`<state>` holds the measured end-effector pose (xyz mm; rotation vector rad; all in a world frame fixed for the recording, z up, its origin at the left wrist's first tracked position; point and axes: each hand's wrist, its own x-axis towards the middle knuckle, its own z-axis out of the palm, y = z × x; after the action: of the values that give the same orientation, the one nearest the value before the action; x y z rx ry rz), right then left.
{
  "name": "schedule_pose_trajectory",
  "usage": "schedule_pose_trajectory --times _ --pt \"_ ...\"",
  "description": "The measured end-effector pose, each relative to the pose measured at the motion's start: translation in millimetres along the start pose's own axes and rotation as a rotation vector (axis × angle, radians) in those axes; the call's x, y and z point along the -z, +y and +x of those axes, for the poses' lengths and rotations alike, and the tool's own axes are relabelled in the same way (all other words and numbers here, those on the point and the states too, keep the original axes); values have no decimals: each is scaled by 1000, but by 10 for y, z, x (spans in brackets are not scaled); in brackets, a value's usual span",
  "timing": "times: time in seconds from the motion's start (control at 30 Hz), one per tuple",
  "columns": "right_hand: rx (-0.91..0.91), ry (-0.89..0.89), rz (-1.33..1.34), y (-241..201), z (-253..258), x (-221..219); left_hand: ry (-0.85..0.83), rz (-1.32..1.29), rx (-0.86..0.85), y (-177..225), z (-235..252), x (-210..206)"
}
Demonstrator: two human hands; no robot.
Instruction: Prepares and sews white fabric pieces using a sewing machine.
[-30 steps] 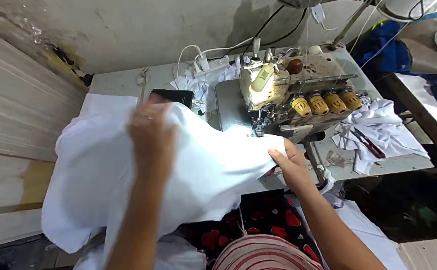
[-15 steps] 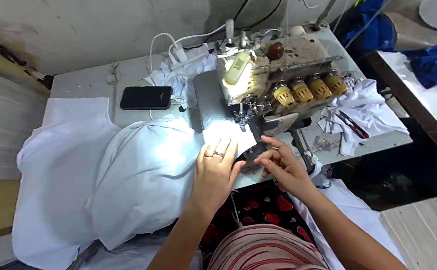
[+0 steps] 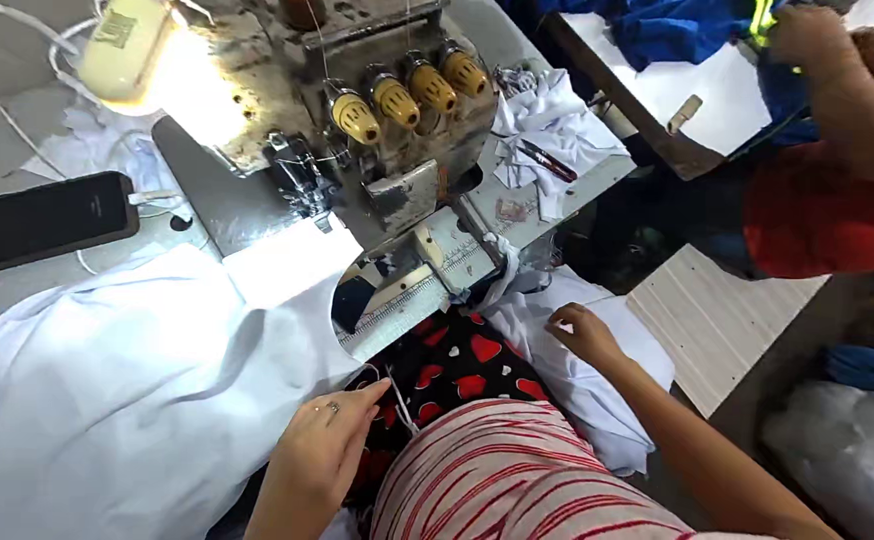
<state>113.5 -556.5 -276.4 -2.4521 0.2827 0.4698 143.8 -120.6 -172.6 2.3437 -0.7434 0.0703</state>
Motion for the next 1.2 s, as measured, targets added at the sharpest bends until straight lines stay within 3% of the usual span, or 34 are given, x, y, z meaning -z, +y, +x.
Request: schedule_pose_trajectory --times 0.13,0.27,0.43,0.57,0.7,0.83,1.0,1.2 --pt "22 -91 -54 -104 87 -325 -12 26 2 96 -1 17" --pt "68 -166 -17 -7 105 -157 -13 49 9 108 -45 33" --pt "131 23 136 131 35 248 -40 2 25 102 -26 46" --pt "263 83 120 -339 -73 708 -62 -219 17 347 272 -27" --pt "608 60 66 -1228 -380 1020 -86 -474 -41 795 754 -331" --pt "987 137 27 -1904 -592 1216 -15 -457 -178 1133 987 -463" --pt "1124 231 109 -2136 -604 1420 100 -488 -185 901 761 146" --pt "1252 185 280 -2394 -546 1238 274 -481 23 479 380 462"
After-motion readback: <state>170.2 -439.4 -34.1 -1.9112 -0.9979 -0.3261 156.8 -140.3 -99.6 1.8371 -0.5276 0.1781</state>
